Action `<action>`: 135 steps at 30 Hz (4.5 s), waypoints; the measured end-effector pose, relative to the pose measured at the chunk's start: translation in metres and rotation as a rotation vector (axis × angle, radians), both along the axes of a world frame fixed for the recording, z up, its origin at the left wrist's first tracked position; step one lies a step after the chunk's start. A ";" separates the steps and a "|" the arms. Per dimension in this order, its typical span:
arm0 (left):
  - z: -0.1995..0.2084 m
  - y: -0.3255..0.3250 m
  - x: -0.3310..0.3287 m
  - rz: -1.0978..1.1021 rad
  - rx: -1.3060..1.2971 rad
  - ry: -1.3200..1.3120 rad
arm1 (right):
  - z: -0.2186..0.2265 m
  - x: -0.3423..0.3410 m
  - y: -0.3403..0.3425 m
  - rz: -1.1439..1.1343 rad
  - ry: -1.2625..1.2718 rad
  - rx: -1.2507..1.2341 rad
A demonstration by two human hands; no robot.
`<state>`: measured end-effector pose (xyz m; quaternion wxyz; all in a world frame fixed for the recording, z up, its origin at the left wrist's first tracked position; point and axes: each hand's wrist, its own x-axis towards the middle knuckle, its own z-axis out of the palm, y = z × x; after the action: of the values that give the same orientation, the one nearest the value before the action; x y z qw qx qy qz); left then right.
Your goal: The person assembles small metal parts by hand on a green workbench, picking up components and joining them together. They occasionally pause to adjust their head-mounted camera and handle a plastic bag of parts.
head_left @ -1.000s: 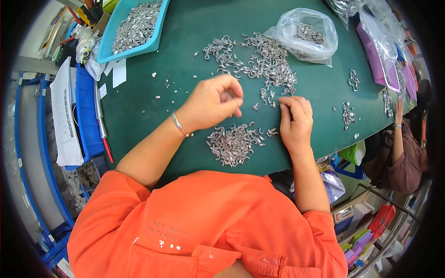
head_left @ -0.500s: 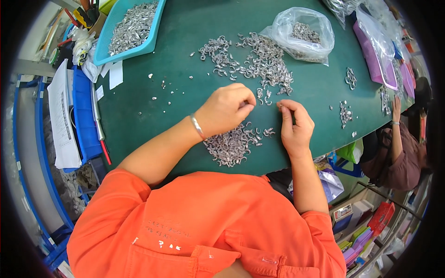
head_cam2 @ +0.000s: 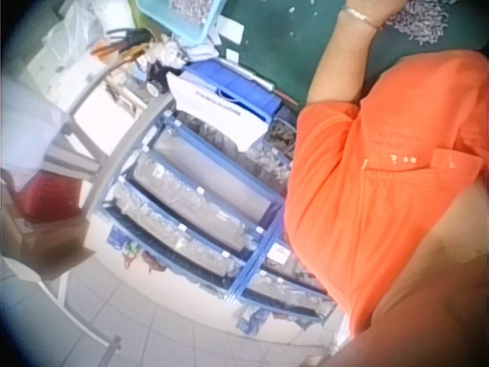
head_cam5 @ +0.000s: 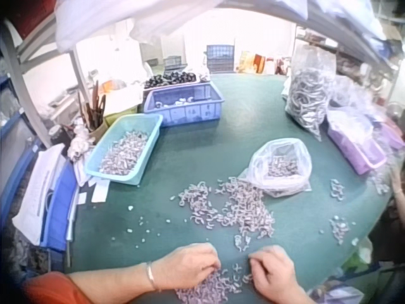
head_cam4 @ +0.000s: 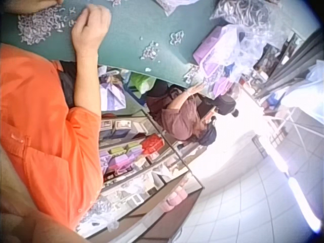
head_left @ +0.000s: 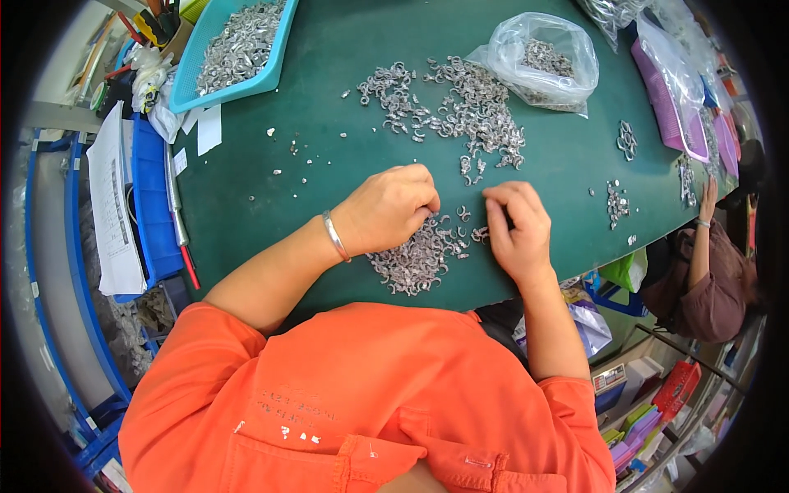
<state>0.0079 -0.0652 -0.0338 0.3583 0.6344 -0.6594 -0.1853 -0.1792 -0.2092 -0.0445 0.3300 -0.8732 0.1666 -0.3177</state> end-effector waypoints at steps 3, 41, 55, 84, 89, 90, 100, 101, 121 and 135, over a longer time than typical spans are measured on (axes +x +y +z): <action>0.009 -0.002 0.001 -0.029 0.078 0.149 | -0.002 0.008 -0.007 -0.077 0.030 -0.054; 0.008 -0.036 0.018 0.039 -0.291 -0.075 | 0.004 0.000 -0.011 -0.082 0.107 0.091; 0.015 -0.016 -0.003 0.049 0.060 0.274 | 0.002 0.005 -0.003 0.013 -0.011 0.019; -0.014 -0.046 -0.009 0.256 -0.114 -0.075 | -0.004 0.025 -0.016 -0.043 0.074 -0.288; -0.018 -0.045 -0.007 0.232 -0.121 -0.062 | 0.003 0.004 -0.005 -0.205 0.069 0.055; -0.016 -0.044 -0.007 0.225 -0.116 -0.043 | 0.002 0.000 -0.005 -0.204 0.061 0.054; -0.018 -0.055 -0.017 0.167 -0.119 -0.097 | 0.002 0.000 -0.002 -0.067 0.056 -0.109; -0.019 -0.055 -0.017 0.157 -0.117 -0.101 | 0.002 0.003 -0.002 -0.050 0.087 -0.170; -0.020 -0.054 0.000 0.172 -0.239 -0.150 | -0.001 0.006 -0.010 -0.124 0.147 -0.145; -0.011 -0.052 -0.017 0.097 -0.167 0.114 | 0.002 0.002 -0.009 -0.139 0.058 0.080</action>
<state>-0.0094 -0.1174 -0.0443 0.4553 0.6221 -0.6195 -0.1478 -0.1774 -0.2177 -0.0423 0.3369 -0.8544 0.2487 -0.3076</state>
